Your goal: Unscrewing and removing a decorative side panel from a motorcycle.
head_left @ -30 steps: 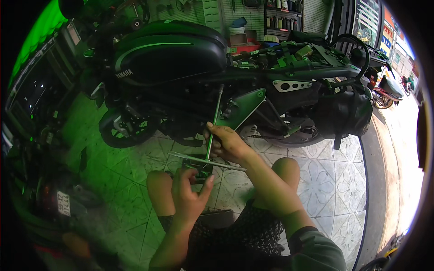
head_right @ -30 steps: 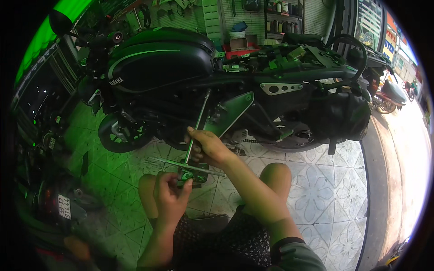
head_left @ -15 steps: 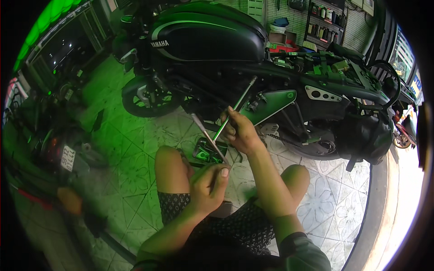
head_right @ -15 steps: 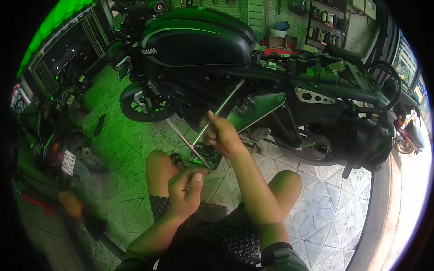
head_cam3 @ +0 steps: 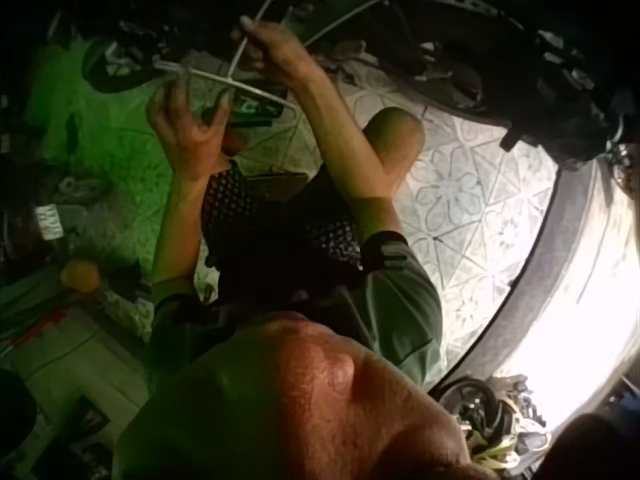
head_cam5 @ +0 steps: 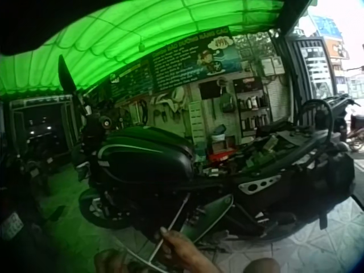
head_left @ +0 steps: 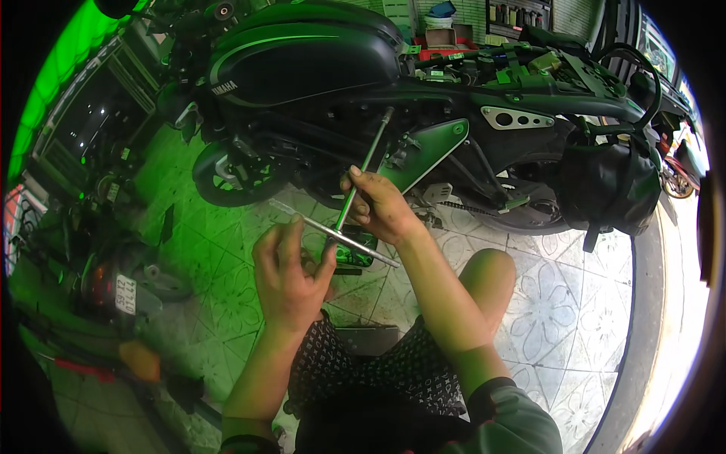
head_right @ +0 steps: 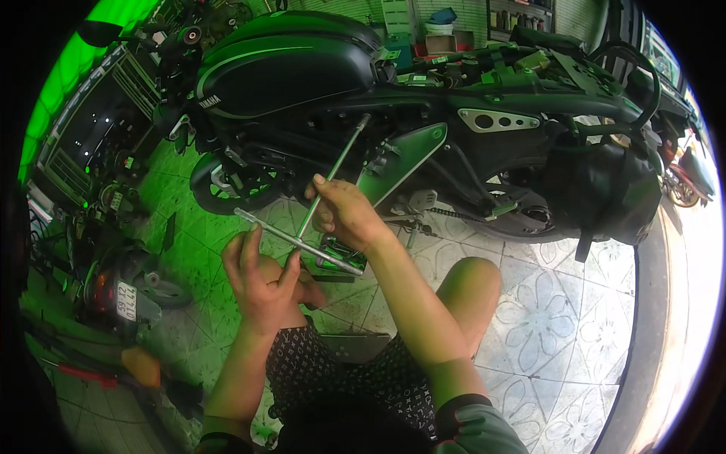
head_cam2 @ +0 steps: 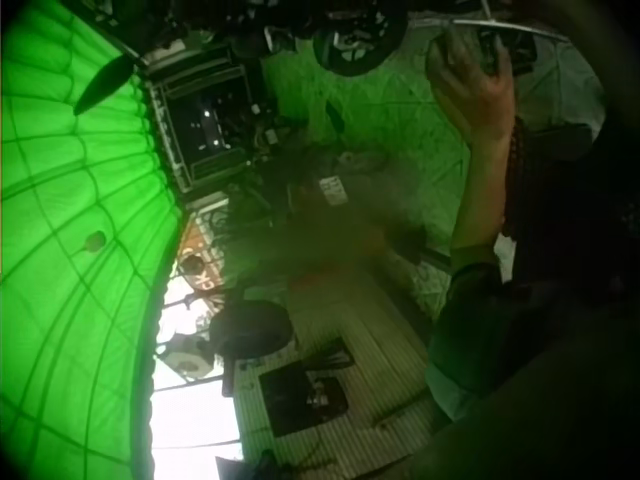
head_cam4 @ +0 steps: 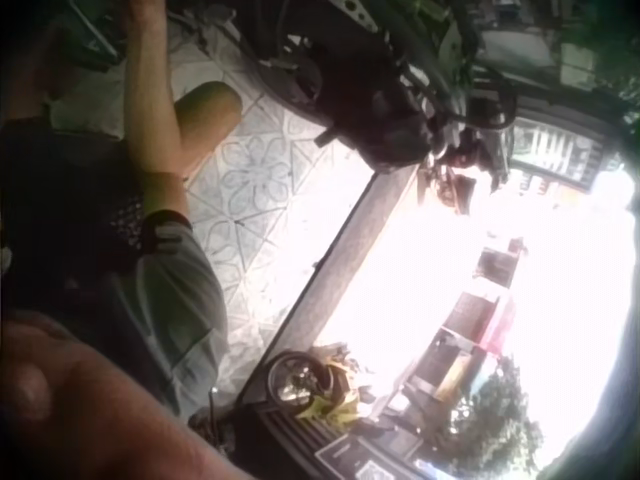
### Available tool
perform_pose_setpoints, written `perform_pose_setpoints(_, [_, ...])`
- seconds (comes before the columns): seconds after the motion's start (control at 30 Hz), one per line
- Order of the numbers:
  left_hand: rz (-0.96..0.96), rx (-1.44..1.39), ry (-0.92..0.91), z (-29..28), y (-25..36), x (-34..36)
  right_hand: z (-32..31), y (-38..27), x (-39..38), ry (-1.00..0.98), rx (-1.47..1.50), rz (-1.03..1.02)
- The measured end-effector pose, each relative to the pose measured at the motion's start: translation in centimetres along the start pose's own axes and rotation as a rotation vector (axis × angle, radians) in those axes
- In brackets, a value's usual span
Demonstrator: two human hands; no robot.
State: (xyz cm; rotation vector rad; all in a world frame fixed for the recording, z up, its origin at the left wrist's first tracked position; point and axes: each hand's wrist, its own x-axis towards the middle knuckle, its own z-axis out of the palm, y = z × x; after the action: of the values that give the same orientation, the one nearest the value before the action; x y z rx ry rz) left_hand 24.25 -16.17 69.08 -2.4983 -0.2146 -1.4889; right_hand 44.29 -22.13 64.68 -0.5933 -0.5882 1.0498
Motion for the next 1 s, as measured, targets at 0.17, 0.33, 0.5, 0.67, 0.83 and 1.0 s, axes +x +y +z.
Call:
perform_pose_setpoints(0.17, [-1.453, -1.067, -0.714, -1.4, 2.7, 0.4, -0.2, 0.4, -0.2, 0.008, 0.030, -0.026])
perform_pose_setpoints(0.33, [-1.087, -0.997, -0.304, -1.2, 4.4, -4.0, 0.1, -0.1, 0.2, 0.037, 0.073, -0.010])
perform_pose_setpoints(0.5, [-0.939, -0.958, -0.098, -1.5, 1.1, -3.9, -0.9, -0.1, 0.4, -0.009, 0.101, -0.001])
perform_pose_setpoints(0.67, [-0.965, -0.988, 0.196, -1.9, -3.3, 0.5, -1.9, 0.1, 0.1, -0.058, 0.089, 0.024])
perform_pose_setpoints(0.83, [-0.682, -0.713, -0.318, 1.0, -5.3, 8.1, -3.3, 0.6, -0.3, 0.020, 0.003, 0.066])
perform_pose_setpoints(1.0, [-0.438, -0.747, -0.848, 11.6, -5.5, 14.0, -5.6, 1.8, -0.4, 0.072, -0.032, 0.075])
